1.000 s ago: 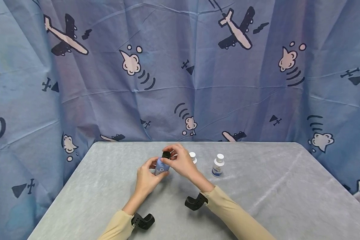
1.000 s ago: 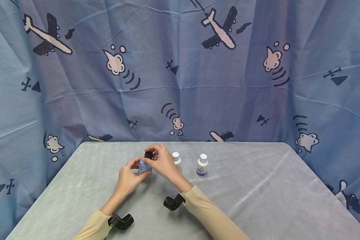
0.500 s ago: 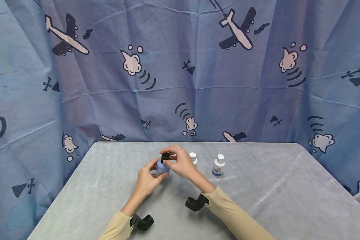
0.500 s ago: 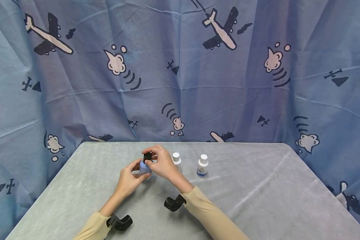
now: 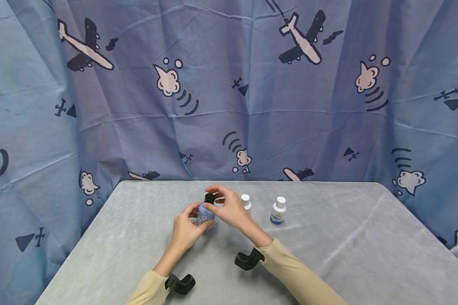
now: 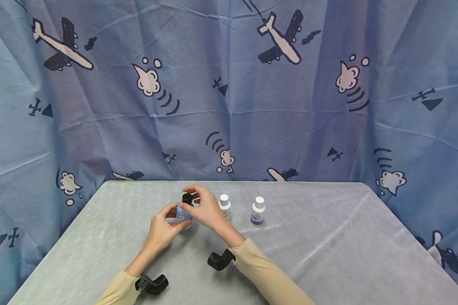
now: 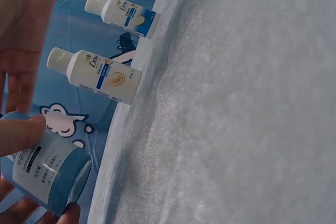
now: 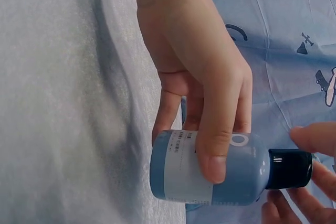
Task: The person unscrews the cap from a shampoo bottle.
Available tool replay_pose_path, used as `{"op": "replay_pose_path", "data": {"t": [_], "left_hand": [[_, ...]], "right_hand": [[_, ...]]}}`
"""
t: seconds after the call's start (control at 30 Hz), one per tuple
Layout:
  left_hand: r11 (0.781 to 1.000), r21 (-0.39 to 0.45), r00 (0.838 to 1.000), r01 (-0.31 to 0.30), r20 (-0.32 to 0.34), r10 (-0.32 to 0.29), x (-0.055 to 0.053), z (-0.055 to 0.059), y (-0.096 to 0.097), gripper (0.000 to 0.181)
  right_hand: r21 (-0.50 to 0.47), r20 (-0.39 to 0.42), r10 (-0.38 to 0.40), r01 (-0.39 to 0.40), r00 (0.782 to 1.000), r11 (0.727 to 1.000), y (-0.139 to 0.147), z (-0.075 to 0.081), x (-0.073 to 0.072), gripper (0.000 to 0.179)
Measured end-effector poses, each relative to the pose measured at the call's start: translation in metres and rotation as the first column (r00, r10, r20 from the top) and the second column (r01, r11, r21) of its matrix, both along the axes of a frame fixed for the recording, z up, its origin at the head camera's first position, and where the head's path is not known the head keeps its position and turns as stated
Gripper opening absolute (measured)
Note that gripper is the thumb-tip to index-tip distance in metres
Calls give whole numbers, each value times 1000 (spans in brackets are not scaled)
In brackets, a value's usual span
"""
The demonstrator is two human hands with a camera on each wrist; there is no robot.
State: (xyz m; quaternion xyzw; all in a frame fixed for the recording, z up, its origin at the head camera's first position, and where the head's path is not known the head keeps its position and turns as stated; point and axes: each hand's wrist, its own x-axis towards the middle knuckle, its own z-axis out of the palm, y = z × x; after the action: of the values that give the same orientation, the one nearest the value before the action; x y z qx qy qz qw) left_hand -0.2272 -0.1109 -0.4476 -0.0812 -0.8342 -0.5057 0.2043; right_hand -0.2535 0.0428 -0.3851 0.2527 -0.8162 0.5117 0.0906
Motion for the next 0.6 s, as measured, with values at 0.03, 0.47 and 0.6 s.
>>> {"op": "replay_pose_path", "data": {"t": [0.03, 0.47, 0.6], "left_hand": [[1000, -4, 1000, -10, -8, 10, 0, 0, 0, 55], [1000, -8, 1000, 19, 4, -19, 2, -1, 1, 58], [999, -1, 999, 51, 14, -51, 3, -1, 0, 60]], "right_hand": [[-4, 5, -13, 13, 1000, 1000, 0, 0, 0, 35], [5, 3, -56, 56, 998, 998, -1, -1, 1, 28], [-6, -4, -17, 17, 1000, 1000, -1, -1, 1, 27]]}}
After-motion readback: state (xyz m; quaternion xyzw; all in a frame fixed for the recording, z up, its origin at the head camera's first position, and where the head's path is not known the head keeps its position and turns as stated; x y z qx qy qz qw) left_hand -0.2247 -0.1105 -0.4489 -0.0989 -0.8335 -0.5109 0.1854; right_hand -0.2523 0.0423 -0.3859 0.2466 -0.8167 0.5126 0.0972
